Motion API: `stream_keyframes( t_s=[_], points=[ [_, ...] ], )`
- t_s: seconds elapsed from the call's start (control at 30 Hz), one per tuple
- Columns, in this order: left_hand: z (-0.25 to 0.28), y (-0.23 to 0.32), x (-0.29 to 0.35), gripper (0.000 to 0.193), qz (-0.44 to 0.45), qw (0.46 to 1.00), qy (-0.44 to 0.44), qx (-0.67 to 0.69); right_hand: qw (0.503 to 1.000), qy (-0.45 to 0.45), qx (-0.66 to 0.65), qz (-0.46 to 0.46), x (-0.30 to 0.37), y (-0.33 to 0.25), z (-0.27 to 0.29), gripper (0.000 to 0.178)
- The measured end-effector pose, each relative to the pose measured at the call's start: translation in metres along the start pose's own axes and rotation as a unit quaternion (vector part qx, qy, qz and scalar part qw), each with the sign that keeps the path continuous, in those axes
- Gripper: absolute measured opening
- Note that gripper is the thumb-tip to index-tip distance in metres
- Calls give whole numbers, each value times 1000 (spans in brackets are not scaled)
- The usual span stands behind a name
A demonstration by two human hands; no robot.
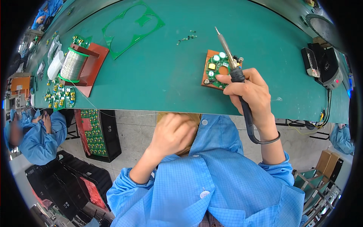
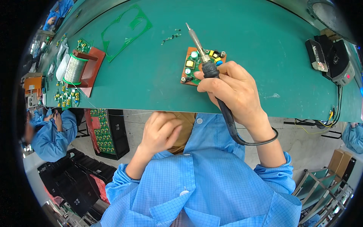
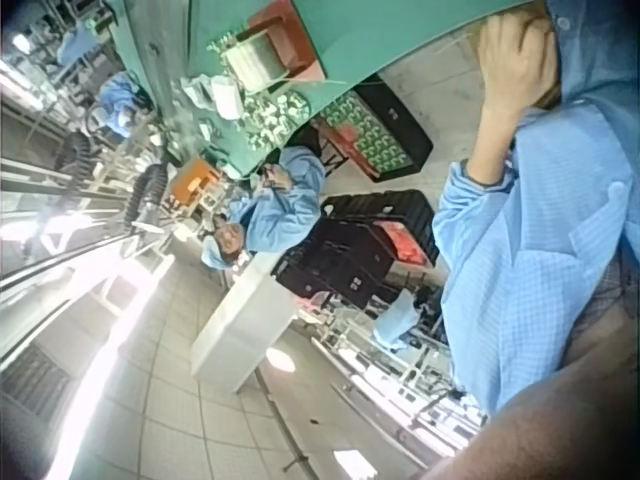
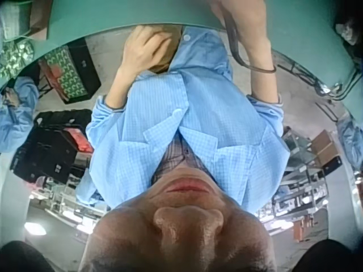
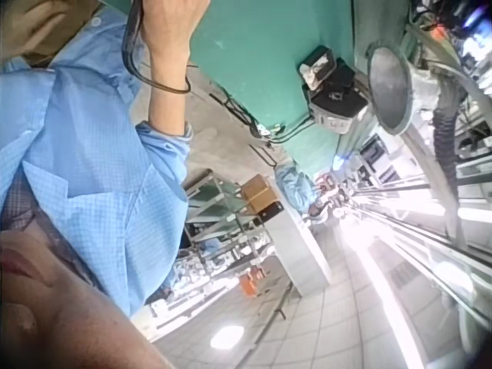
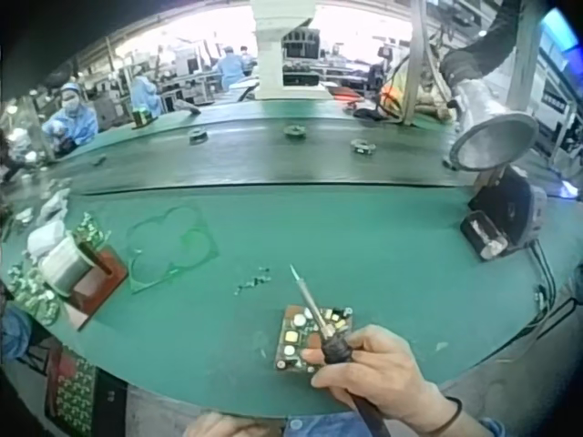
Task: Soldering electronic components onto circular green circuit boards at an assembly line.
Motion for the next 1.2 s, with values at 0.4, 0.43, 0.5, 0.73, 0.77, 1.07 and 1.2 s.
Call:
stream_keyframes(
  t_s=[0.4,0.43,0.5,0.73,0.77,1.07,1.2],
  points=[
    [-17,-41,40,13,109,988,-60,-88,1000,10,-5,-26,-7,5,0,16],
    [-17,-39,40,13,110,988,-59,-88,1000,8,-5,-25,-6,5,-1,16],
    [-17,-39,39,13,123,987,-64,-82,999,38,-15,-31,-5,7,-1,22],
    [-18,-39,38,12,120,989,-59,-67,998,35,-12,-45,-6,8,3,22],
    [-18,-38,39,12,107,992,-48,-50,996,66,-7,-58,-7,9,3,23],
    [3,-12,24,11,80,989,57,114,988,42,-10,-150,-16,11,-9,37],
    [15,-1,11,12,47,980,95,171,987,44,-7,-153,-16,11,-13,37]
  ],
)
Point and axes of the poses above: each hand's wrist, its own x-axis away from the middle knuckle, its own z-axis out of the back of the hand, y = z × x, the point moved 4 cm from there along -x, towards the middle knuckle, and after that the axes turned 3 degrees about x, right-handed, at the moved point
